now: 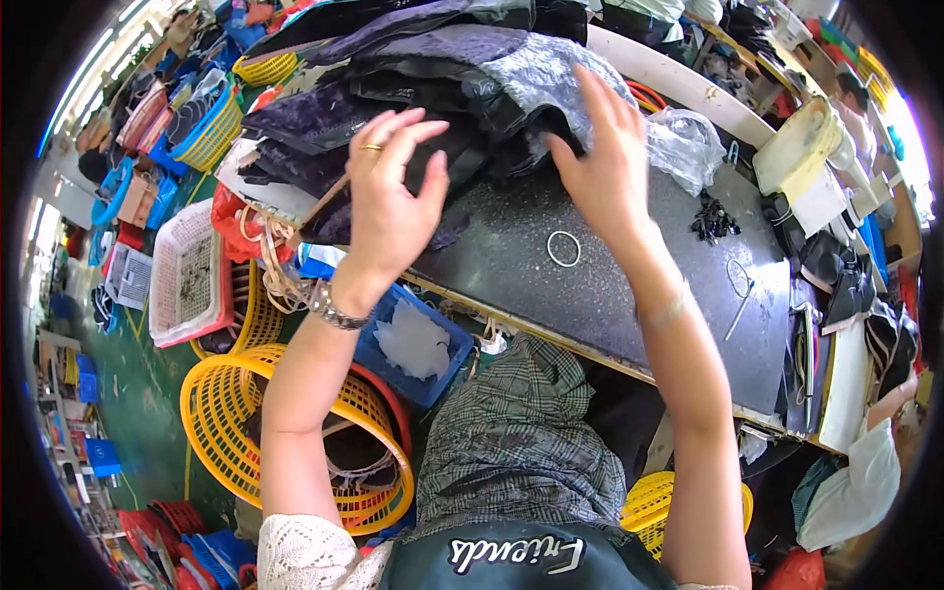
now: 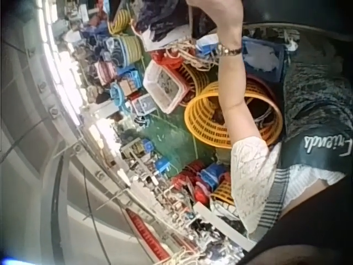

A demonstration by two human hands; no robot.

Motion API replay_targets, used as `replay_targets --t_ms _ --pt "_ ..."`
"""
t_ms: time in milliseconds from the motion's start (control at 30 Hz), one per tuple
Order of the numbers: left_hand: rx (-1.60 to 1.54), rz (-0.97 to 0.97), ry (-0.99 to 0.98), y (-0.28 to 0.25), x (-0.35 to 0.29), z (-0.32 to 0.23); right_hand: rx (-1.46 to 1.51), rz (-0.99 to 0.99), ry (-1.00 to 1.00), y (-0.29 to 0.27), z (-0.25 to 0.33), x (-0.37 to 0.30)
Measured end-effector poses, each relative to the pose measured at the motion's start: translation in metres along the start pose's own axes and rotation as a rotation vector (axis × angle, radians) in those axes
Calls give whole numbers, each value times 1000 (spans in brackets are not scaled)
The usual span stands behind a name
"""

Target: Assembling shoe components by manually attaching zippers and lining to leather uppers at a factory workbench.

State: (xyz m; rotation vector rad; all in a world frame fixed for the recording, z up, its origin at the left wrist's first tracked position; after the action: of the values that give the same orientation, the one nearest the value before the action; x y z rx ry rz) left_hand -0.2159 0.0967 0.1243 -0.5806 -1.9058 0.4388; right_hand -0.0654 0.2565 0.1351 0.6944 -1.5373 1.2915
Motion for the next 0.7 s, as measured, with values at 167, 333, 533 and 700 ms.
replay_targets --t_ms 167,333,533,700 --pt "127 -178 -12 2 -6 3 369 49 78 -25 10 18" --pt "247 -316 26 -44 -24 22 400 410 -31 -176 46 -28" --pt "-74 523 405 -66 -145 -40 418 821 -2 -272 76 -149" --pt "-158 945 575 -41 -213 -90 624 1212 528 -273 90 -271"
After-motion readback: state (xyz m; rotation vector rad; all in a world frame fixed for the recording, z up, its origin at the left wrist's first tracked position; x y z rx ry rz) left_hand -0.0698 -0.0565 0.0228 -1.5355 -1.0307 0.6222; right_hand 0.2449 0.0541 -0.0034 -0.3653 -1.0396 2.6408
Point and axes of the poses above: each hand's wrist, its own x-axis towards the middle knuckle, its own y-axis out of the palm, z = x × y, the point moved 2 cm from there along x, towards the middle knuckle, and after that the axes turned 4 degrees about -y, right-handed, at the moved point
